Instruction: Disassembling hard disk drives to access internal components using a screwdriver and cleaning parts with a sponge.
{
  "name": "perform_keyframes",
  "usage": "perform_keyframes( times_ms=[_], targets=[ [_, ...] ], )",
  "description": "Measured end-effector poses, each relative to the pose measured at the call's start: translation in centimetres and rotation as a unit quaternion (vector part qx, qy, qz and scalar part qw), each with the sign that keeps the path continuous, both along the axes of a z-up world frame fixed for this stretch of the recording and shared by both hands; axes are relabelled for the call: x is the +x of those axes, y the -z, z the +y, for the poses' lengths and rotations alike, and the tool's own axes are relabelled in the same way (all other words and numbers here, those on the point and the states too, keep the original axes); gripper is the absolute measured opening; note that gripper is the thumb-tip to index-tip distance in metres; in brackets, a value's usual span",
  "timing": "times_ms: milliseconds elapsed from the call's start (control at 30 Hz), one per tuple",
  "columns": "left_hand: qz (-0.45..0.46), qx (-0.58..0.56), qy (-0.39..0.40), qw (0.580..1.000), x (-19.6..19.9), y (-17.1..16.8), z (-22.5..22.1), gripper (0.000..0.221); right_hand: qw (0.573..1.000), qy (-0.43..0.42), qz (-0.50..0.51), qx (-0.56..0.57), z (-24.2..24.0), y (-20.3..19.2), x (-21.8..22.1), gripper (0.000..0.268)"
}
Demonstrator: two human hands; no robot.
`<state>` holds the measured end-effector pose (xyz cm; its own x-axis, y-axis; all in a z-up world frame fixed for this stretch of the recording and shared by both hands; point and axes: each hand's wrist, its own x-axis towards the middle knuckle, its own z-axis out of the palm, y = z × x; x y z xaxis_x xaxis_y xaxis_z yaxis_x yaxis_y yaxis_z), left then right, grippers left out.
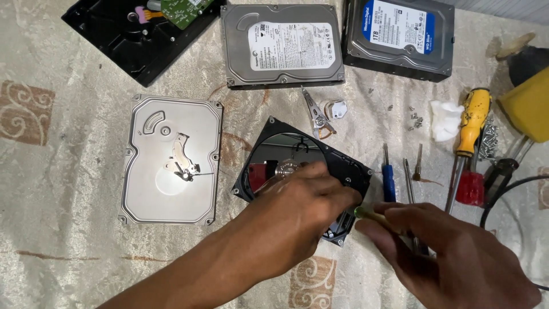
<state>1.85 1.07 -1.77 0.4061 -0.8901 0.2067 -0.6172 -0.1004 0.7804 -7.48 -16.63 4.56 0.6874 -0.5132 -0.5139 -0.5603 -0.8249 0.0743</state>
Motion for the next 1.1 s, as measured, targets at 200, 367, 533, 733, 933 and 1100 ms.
perform_keyframes(
  times_ms=[200, 367, 533, 733, 933, 1100],
  targets=[
    [0.006, 0.008, -0.004, 1.0, -0.2, 0.1, 0.0, 0.06, 0.822, -0.388, -0.416, 0.014, 0.6, -0.4, -0.8, 0.037],
    [-0.001, 0.003, -0.005, 1.0, -0.2, 0.2, 0.0, 0.061, 0.78, -0.465, -0.417, -0.033, -0.7, 0.1, -0.4, 0.055],
    [-0.002, 0.009, -0.001, 1.0, 0.0, 0.2, 0.2, 0.062, 0.86, -0.412, -0.262, -0.149, 0.0, -1.6, -1.2, 0.051],
    [-0.007, -0.01, -0.008, 1.0, -0.1, 0.5, 0.2, 0.063, 0.863, -0.383, -0.326, 0.054, 0.7, -2.4, -0.4, 0.015],
    [-0.014, -0.02, -0.007, 1.0, -0.2, 0.7, 0.4, 0.058, 0.816, -0.413, -0.401, 0.055, 1.7, -2.7, 0.4, 0.014],
    [-0.008, -0.006, -0.008, 1.0, -0.2, 0.6, 0.5, 0.056, 0.857, -0.392, -0.334, -0.004, -0.3, -2.3, -1.6, 0.018]
  ],
)
